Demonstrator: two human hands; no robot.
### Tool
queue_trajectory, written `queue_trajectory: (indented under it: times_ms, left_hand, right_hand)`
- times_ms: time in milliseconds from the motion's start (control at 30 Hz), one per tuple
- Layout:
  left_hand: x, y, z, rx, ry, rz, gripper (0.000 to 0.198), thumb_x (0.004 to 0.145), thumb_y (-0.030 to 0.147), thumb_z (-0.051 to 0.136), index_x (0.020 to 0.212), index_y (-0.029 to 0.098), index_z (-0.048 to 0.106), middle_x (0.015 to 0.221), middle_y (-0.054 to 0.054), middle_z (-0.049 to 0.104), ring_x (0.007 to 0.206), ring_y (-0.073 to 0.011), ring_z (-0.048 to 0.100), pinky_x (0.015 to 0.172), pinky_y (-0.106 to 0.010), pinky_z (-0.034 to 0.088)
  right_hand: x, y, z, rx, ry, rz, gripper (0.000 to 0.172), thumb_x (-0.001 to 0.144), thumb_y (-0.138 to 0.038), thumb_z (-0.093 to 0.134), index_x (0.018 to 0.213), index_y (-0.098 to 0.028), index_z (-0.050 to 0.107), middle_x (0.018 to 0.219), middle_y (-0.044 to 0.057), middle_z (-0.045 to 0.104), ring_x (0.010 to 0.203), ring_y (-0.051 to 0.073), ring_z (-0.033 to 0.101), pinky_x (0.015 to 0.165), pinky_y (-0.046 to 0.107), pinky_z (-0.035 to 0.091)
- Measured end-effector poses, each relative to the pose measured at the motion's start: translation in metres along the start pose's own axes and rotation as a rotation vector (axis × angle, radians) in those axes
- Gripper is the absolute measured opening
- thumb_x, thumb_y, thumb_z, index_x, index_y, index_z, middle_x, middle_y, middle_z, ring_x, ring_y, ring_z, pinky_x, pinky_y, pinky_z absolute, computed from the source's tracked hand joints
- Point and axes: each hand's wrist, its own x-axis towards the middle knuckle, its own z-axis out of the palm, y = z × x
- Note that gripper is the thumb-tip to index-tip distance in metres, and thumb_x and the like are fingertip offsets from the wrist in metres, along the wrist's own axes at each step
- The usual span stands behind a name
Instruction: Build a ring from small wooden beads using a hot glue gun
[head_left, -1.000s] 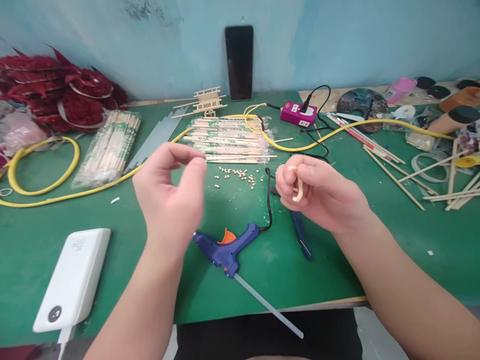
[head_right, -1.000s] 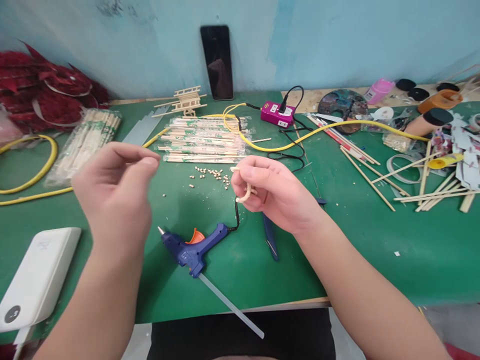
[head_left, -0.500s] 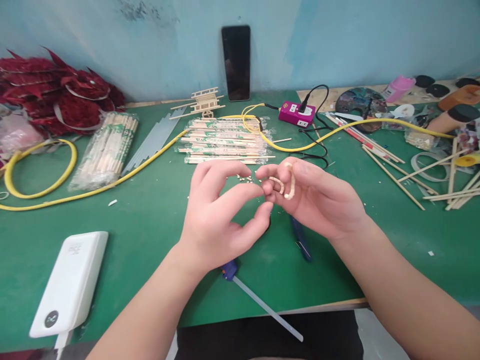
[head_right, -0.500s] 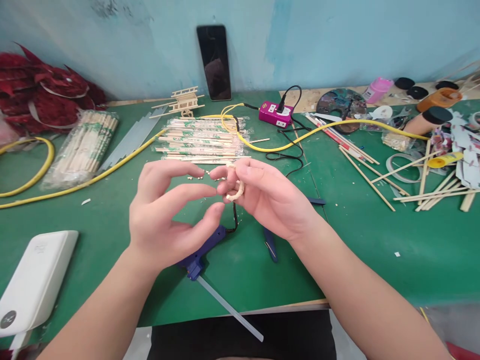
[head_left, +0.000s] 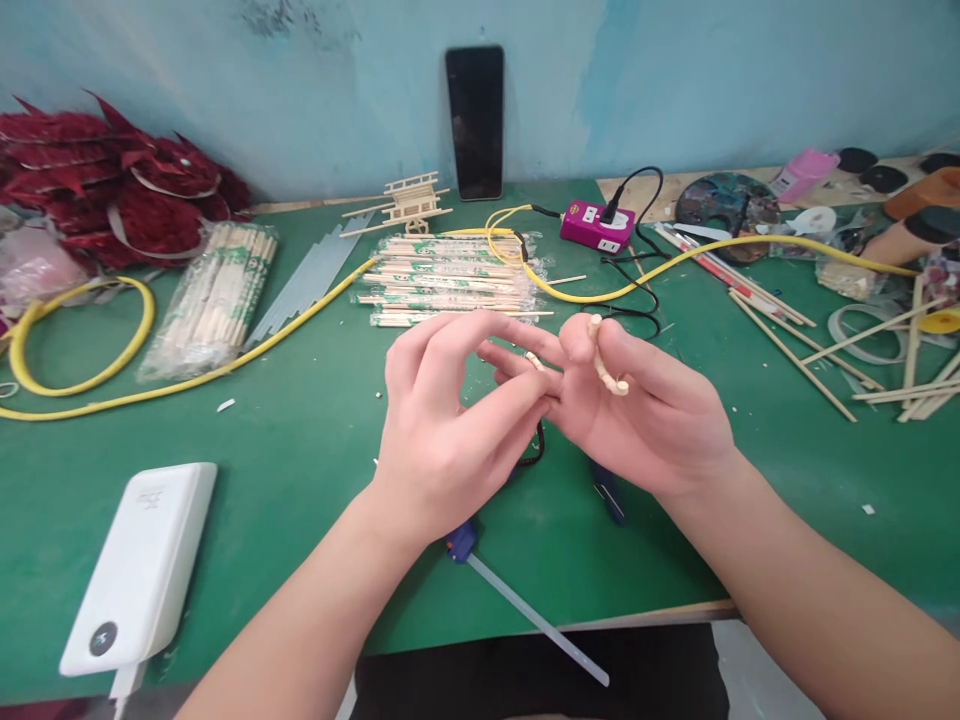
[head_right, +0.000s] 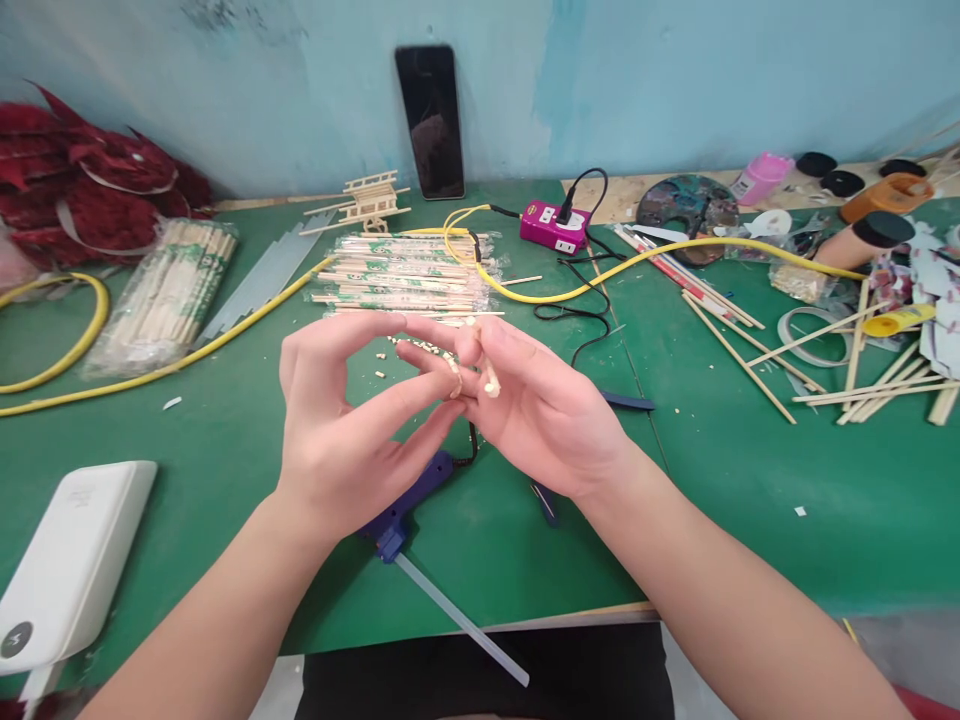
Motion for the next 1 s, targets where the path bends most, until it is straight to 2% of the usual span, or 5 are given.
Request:
queue_trajectory:
  times_ms: [267, 600, 700, 833, 1000]
  left_hand:
    - [-0.007, -0.002, 0.006, -0.043, -0.006, -0.039, 0.028, 0.097, 0.018, 0.081, 0.121, 0.033, 0.081, 0.138, -0.012, 0.069, 0.127, -0.0364, 0.067, 0.110, -0.056, 0.052]
    - [0.003, 0.002, -0.002, -0.146, 0.022, -0.056, 0.023, 0.094, 0.017, 0.084, 0.111, 0.033, 0.083, 0.121, -0.008, 0.080, 0.109, -0.0309, 0.076, 0.096, -0.052, 0.060]
    - [0.003, 0.005, -0.005, -0.339, 0.085, -0.201, 0.019, 0.095, 0.019, 0.083, 0.107, 0.033, 0.084, 0.119, -0.007, 0.078, 0.111, -0.0299, 0.077, 0.097, -0.051, 0.063]
    - [0.004, 0.007, -0.009, -0.568, 0.179, -0.515, 0.006, 0.099, 0.025, 0.084, 0.099, 0.031, 0.086, 0.114, -0.006, 0.078, 0.113, -0.0262, 0.074, 0.103, -0.046, 0.061]
    - [0.010, 0.002, -0.014, -1.020, 0.154, -0.854, 0.019, 0.098, 0.036, 0.087, 0.083, 0.025, 0.081, 0.096, -0.003, 0.080, 0.092, -0.0214, 0.078, 0.091, -0.039, 0.065]
  right_hand:
    - [0.001, 0.001, -0.002, -0.079, 0.026, 0.042, 0.030, 0.106, -0.053, 0.069, 0.088, -0.029, 0.065, 0.125, 0.006, 0.078, 0.137, 0.029, 0.069, 0.104, 0.044, 0.061]
    - [-0.002, 0.000, -0.001, -0.086, -0.020, 0.056, 0.028, 0.103, -0.053, 0.073, 0.087, -0.030, 0.067, 0.094, 0.004, 0.068, 0.112, 0.027, 0.072, 0.096, 0.041, 0.062]
    - [-0.002, -0.002, 0.000, -0.062, 0.024, 0.061, 0.025, 0.100, -0.048, 0.077, 0.086, -0.028, 0.069, 0.102, 0.004, 0.071, 0.103, 0.023, 0.071, 0.099, 0.039, 0.062]
    - [-0.001, -0.003, 0.001, -0.036, 0.076, 0.051, 0.019, 0.099, -0.037, 0.079, 0.086, -0.025, 0.074, 0.134, 0.005, 0.077, 0.125, 0.026, 0.075, 0.118, 0.044, 0.057]
    - [0.002, -0.002, -0.001, -0.125, 0.234, 0.077, 0.019, 0.094, -0.037, 0.082, 0.083, -0.022, 0.077, 0.109, 0.006, 0.081, 0.099, 0.024, 0.081, 0.088, 0.034, 0.066]
